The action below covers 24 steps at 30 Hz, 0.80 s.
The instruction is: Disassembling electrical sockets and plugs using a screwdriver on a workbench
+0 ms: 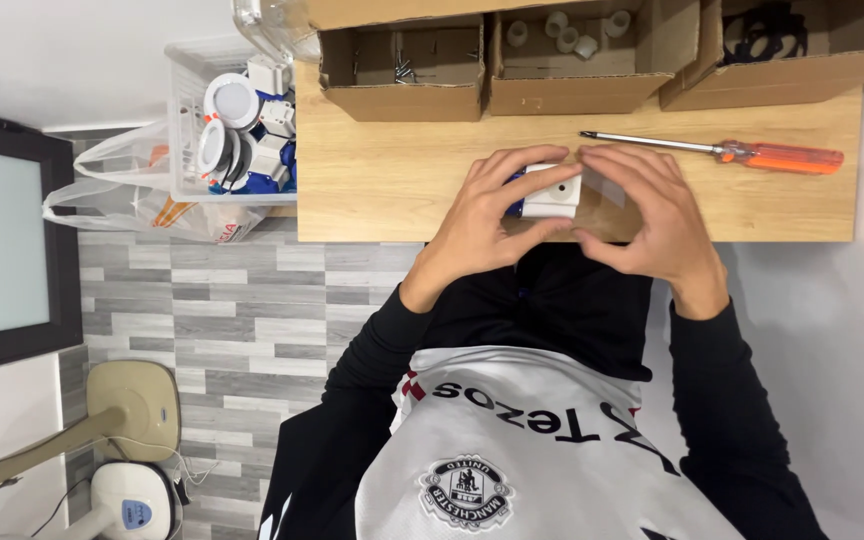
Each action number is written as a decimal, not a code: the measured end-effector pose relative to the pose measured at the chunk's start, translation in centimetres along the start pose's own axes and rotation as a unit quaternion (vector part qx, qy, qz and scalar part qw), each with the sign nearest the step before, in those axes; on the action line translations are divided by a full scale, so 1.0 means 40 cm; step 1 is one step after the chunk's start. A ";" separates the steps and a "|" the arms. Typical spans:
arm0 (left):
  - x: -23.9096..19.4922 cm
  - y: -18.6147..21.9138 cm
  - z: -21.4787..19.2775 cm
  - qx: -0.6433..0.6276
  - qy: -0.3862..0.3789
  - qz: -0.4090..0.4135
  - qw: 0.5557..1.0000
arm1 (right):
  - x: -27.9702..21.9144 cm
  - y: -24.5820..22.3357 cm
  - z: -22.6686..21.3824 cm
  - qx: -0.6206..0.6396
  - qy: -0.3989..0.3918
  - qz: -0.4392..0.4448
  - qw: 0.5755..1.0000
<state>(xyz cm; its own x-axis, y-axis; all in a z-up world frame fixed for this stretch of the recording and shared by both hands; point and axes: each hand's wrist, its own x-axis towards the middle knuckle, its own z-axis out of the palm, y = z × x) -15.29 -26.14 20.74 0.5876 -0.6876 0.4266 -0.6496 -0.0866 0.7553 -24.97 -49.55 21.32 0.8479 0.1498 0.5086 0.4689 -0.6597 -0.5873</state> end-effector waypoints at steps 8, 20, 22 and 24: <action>0.027 -0.003 0.012 -0.084 0.020 -0.001 0.996 | -0.006 0.022 0.043 0.008 0.012 0.005 1.000; 0.058 0.008 -0.006 -0.082 0.039 0.066 0.994 | -0.041 0.053 0.052 0.005 0.020 0.021 1.000; 0.063 0.018 -0.028 -0.089 -0.013 0.088 0.992 | -0.030 0.036 0.046 0.002 0.022 0.022 1.000; 0.064 0.010 -0.041 -0.079 -0.046 0.104 0.990 | -0.018 0.017 0.040 0.009 0.026 0.013 1.000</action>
<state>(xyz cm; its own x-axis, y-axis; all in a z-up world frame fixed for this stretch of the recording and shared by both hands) -13.25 -26.76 22.96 0.3982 -0.7421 0.5392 -0.6637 0.1726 0.7278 -24.87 -48.92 19.53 0.8464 0.0931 0.5244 0.4508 -0.6495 -0.6123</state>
